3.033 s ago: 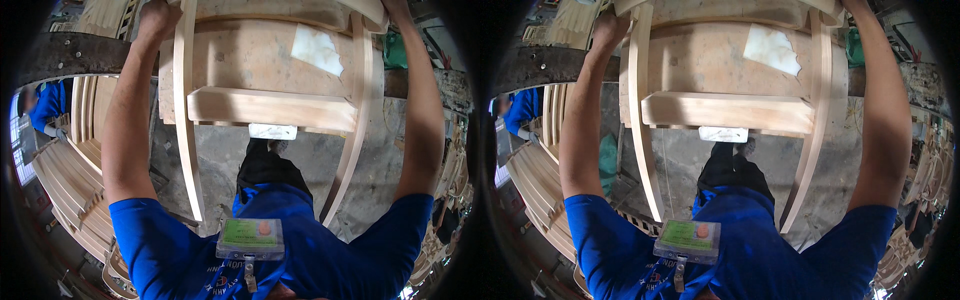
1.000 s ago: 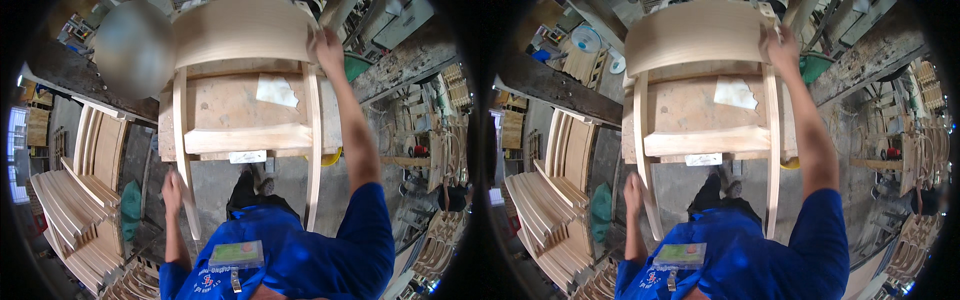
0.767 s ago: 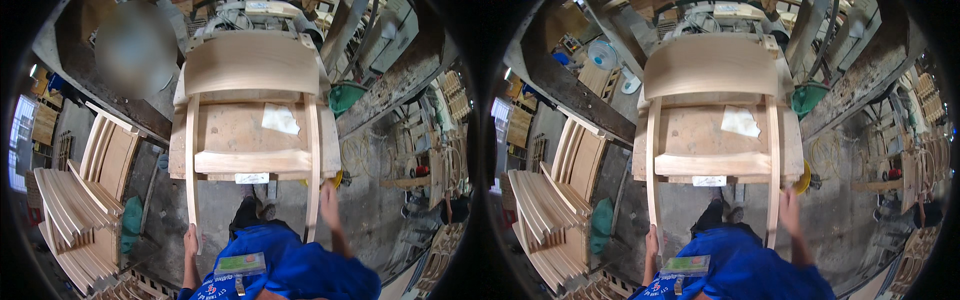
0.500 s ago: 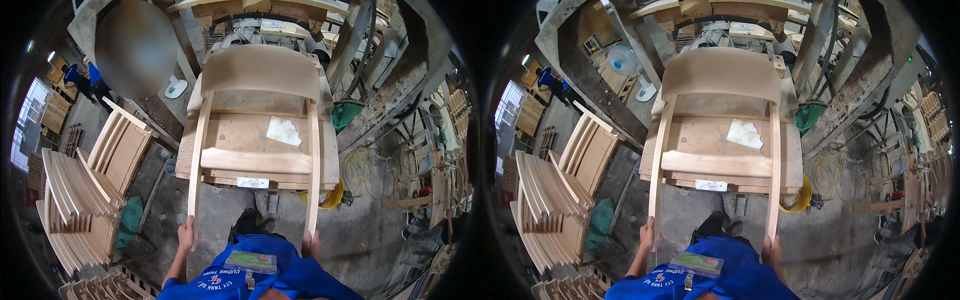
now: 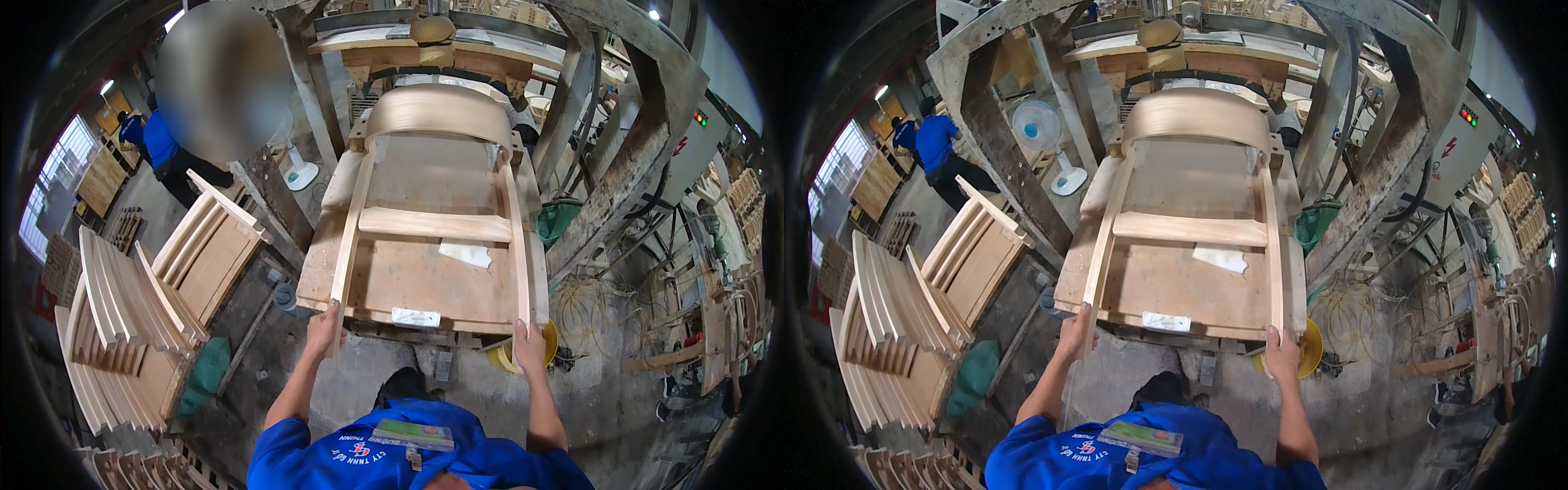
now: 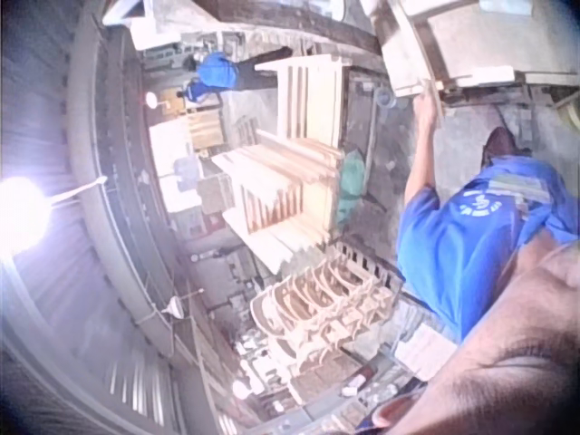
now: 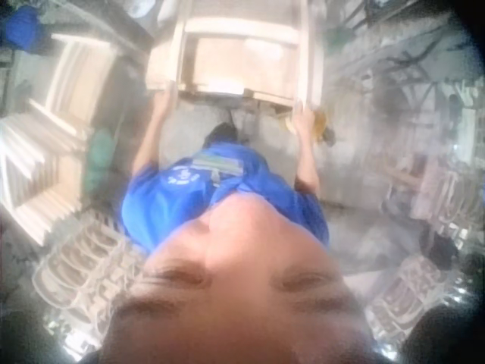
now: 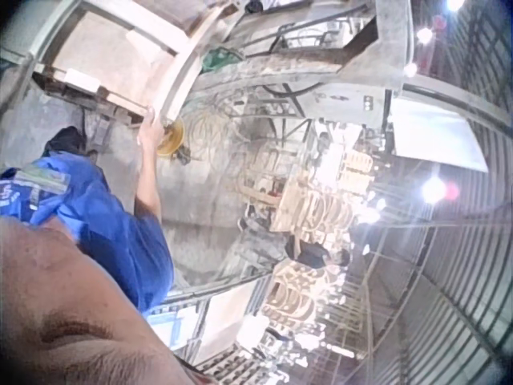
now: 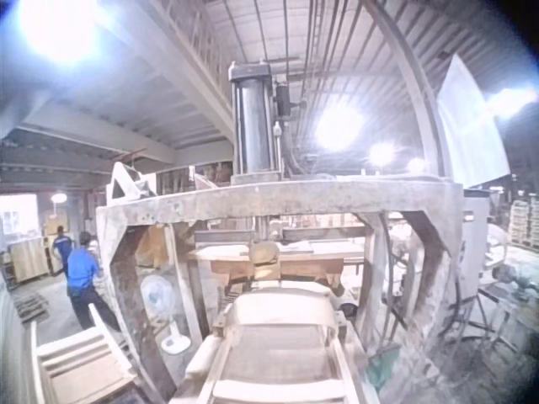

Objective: The person assembles wooden chair frames by picking up frames and curved backrest pieces, placing them on a jig, and pressing them together. The person repeats this process for multiple units, moving finished frames aside.

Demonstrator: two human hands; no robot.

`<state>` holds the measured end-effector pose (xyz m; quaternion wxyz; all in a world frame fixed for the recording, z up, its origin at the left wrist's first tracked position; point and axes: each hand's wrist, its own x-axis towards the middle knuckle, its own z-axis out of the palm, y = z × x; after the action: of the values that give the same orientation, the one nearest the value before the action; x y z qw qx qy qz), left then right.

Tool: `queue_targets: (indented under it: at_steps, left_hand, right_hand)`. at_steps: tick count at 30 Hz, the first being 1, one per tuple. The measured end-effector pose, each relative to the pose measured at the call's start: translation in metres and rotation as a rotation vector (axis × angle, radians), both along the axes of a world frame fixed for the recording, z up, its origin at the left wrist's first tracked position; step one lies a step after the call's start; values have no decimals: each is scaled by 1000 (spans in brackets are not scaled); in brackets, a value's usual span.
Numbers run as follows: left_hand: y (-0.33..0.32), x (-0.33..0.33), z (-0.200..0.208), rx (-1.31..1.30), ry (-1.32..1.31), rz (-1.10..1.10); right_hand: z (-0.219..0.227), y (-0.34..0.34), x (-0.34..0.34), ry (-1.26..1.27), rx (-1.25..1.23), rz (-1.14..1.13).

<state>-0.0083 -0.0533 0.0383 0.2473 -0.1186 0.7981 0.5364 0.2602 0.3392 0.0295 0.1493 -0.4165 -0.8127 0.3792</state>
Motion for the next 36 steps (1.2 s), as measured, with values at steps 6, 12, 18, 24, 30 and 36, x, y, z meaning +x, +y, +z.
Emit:
queue_targets:
  at_steps: [6, 12, 18, 24, 30, 36]
  left_hand:
    - [17, -50, -10, 35, 9, -52]
    - [32, -105, -17, 125, -3, -90]
    - [54, -139, -8, 144, -59, -87]
    - [50, -148, -13, 230, -71, -120]
    - [52, -149, -15, 218, -58, -129]
    - [53, -151, -21, 222, -62, -118]
  right_hand:
    - [3, 9, -36, -57, 149, 4]
    - [5, 30, -85, -173, 35, -25]
    - [4, 45, -117, -128, -50, -48]
    - [1, 48, -124, -141, -103, -83]
    - [5, 48, -126, -179, -105, -84]
    - [0, 48, -124, -251, -62, -119]
